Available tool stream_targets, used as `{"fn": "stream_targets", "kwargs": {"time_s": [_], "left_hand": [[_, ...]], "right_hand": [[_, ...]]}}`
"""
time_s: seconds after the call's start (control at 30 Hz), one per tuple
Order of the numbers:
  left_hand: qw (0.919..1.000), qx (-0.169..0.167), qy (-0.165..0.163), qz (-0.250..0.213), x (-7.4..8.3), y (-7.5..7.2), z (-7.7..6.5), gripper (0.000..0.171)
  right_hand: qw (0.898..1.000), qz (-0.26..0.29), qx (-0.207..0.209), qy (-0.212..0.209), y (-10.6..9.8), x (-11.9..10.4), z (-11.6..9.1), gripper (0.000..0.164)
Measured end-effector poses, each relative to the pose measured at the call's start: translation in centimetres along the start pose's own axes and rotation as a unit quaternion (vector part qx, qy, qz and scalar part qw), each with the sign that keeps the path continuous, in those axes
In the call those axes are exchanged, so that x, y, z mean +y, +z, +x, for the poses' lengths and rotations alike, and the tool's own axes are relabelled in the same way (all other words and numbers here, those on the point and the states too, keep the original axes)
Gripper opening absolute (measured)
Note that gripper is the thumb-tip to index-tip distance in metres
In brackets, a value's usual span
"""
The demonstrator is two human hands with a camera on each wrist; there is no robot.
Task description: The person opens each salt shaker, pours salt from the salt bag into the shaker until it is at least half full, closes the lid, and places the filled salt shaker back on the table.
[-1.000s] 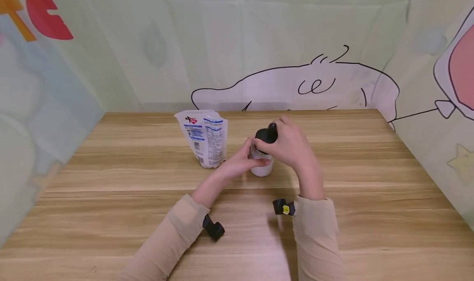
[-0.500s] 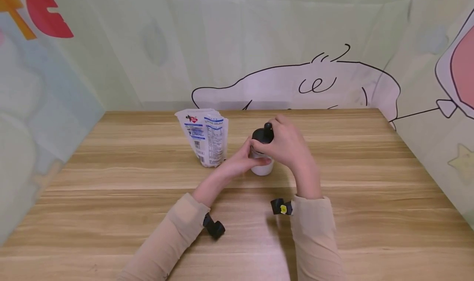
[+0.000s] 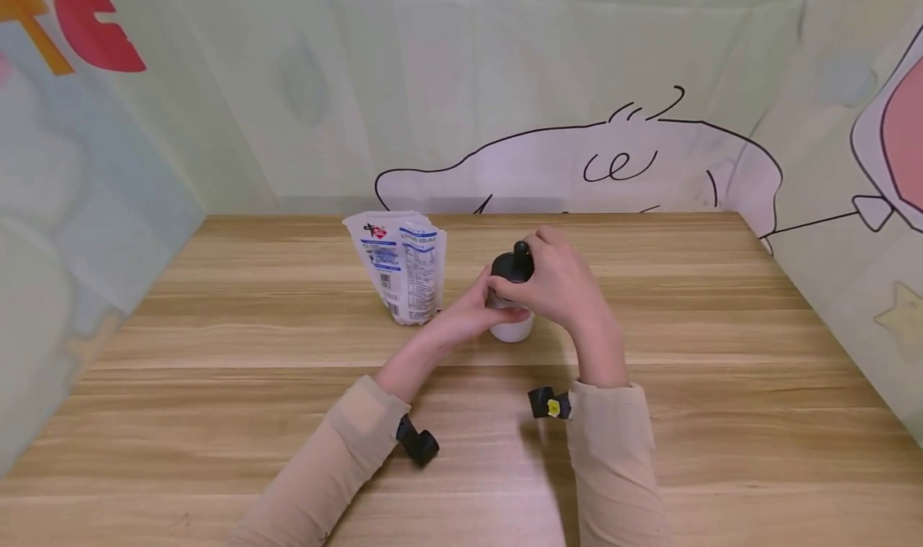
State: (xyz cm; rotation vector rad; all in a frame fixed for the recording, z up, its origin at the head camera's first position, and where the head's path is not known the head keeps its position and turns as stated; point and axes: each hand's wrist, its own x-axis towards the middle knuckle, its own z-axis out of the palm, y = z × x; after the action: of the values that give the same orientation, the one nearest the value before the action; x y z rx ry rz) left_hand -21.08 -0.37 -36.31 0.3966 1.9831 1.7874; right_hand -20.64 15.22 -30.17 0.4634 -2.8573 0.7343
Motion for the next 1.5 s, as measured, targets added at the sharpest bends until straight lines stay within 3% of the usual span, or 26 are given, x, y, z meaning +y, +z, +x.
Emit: {"fn": "stream_targets", "kwargs": {"time_s": [0.4, 0.97, 1.5], "left_hand": [[1.0000, -0.002, -0.002, 0.003, 0.03, -0.01, -0.05, 0.078], [0.9999, -0.012, 0.011, -0.003, -0.06, -0.16, 0.06, 0.080], [0.9998, -0.012, 0.011, -0.007, -0.04, -0.05, 0.09, 0.078]], "right_hand": [[1.000, 0.012, -0.024, 0.011, -0.21, 0.01, -0.04, 0.053], [0.997, 0.056, -0.047, -0.014, -0.24, 0.56, -0.08, 0.053], [0.997, 0.054, -0.051, 0.017, -0.44, 0.42, -0.13, 0.062]]}}
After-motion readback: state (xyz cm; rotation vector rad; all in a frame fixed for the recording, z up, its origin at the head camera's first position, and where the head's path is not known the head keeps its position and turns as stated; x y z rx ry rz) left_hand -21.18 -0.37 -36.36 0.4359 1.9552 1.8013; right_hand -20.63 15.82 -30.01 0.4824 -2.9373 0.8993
